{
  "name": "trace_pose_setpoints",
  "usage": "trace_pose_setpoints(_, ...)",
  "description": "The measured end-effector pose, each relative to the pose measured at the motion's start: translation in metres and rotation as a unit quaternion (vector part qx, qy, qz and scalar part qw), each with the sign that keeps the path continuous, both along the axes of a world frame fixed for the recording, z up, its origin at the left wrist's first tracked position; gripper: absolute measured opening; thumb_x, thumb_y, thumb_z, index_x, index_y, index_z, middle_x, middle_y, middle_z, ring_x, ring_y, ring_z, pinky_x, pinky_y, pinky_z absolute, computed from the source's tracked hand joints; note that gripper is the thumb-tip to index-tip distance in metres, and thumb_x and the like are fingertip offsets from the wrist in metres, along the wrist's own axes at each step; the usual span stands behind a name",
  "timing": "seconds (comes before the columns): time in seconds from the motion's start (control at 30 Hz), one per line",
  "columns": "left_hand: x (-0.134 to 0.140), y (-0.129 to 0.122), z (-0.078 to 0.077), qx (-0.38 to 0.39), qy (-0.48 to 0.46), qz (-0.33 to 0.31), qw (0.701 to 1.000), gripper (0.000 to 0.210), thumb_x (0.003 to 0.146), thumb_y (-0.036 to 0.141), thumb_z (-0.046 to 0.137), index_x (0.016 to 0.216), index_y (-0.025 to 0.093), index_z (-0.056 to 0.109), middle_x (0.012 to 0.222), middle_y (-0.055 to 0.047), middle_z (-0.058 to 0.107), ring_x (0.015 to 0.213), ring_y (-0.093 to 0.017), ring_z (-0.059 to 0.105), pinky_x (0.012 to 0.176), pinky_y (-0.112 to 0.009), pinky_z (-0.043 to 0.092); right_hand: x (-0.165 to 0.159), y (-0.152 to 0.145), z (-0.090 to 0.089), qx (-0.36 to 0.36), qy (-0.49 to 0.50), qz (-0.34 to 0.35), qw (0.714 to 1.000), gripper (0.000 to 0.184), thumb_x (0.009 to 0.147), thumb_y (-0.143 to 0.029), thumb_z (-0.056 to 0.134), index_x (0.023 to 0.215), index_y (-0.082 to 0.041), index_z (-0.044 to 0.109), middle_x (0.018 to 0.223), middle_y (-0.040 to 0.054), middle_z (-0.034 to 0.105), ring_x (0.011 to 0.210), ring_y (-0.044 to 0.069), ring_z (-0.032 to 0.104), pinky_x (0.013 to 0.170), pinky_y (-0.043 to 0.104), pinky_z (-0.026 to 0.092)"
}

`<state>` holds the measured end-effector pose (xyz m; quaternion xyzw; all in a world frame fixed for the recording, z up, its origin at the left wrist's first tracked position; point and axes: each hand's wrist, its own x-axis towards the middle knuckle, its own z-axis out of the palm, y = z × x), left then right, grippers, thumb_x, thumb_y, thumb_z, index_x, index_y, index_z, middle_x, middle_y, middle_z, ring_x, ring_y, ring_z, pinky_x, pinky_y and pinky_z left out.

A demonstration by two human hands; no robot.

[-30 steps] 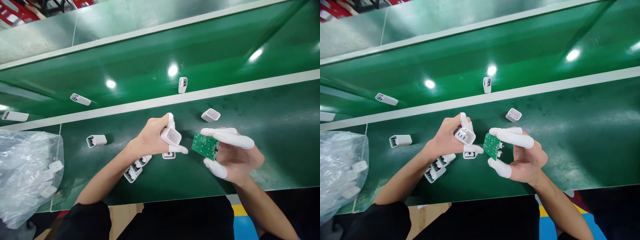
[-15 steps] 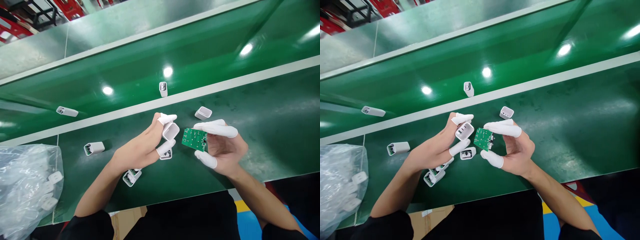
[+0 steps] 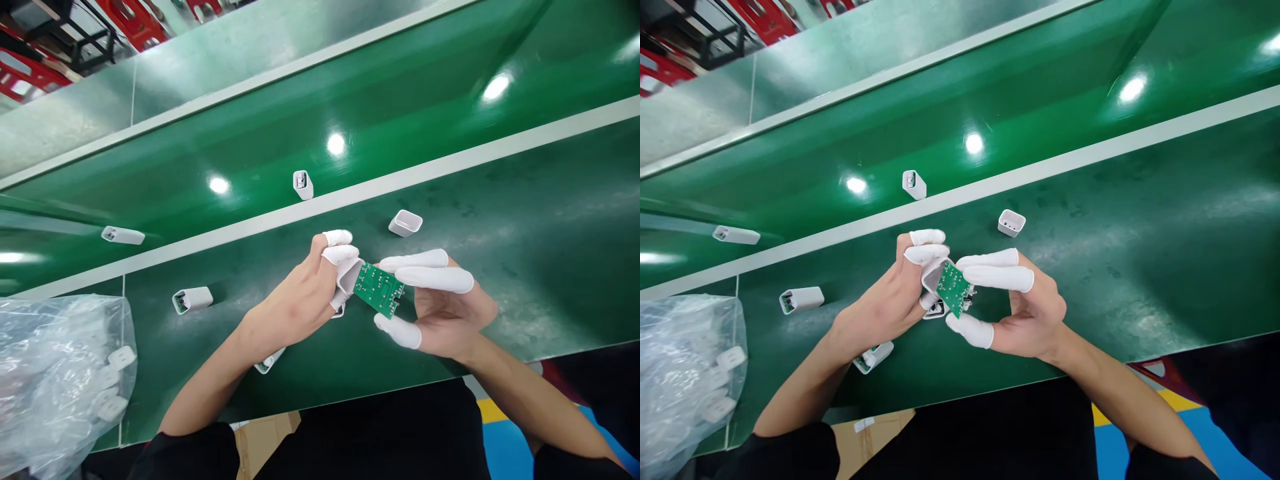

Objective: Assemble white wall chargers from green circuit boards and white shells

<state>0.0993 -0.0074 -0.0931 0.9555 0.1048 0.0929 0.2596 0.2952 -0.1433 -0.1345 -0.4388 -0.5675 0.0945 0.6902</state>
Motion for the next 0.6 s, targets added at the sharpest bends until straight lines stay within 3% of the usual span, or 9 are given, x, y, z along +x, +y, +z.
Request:
trace_pose_setpoints(0.1,0.0,0.001,-0.003,-0.038,-0.01,-0.019,0.999,0.059,0.103,0.002,0.048,0.156,0.024,0.032,0.146,-0.021,0.052,0.125,-0.032,0.06,0.101,-0.054,0.063,-0.002,-0.001,-0.001,-0.008,0.008,-0.014,1.0,0.076,0.074,-0.014,0.1,0.144,-0.027,0.075,0.121,0.0084,0.087,0.095,0.029,0.085,0.068,0.044,0.075)
trace_pose_setpoints(0.3,-0.004,0.002,-0.007,-0.013,0.005,-0.014,1.0,0.084,0.096,0.001,0.052,0.171,0.023,0.02,0.138,-0.018,0.054,0.114,-0.031,0.052,0.096,-0.052,0.06,-0.004,0.0,0.001,-0.008,0.006,-0.026,1.0,0.073,0.076,-0.016,0.098,0.144,-0.028,0.075,0.116,0.008,0.087,0.091,0.028,0.084,0.064,0.042,0.074)
trace_pose_setpoints(0.4,-0.004,0.001,-0.007,-0.004,0.009,-0.015,1.0,0.081,0.097,0.002,0.052,0.17,0.021,0.022,0.143,-0.019,0.052,0.121,-0.033,0.051,0.103,-0.054,0.058,-0.004,0.0,0.001,-0.002,0.003,-0.022,1.0,0.075,0.074,-0.013,0.099,0.144,-0.026,0.075,0.119,0.0082,0.086,0.092,0.027,0.085,0.065,0.04,0.074)
trace_pose_setpoints(0.53,-0.004,-0.001,-0.01,0.01,0.011,-0.02,1.0,0.076,0.098,0.003,0.053,0.168,0.02,0.026,0.144,-0.02,0.051,0.124,-0.034,0.052,0.105,-0.054,0.058,-0.004,-0.003,-0.002,-0.049,-0.009,-0.03,0.998,0.076,0.08,-0.025,0.098,0.149,-0.042,0.07,0.125,0.0006,0.086,0.089,0.027,0.085,0.064,0.041,0.074)
trace_pose_setpoints(0.6,-0.003,-0.001,-0.011,0.013,0.008,-0.022,1.0,0.076,0.098,0.003,0.053,0.167,0.019,0.026,0.144,-0.021,0.051,0.124,-0.034,0.053,0.103,-0.053,0.06,-0.005,-0.004,-0.003,-0.049,-0.015,-0.028,0.998,0.077,0.081,-0.024,0.097,0.15,-0.043,0.069,0.127,0.0007,0.085,0.089,0.027,0.085,0.065,0.041,0.075)
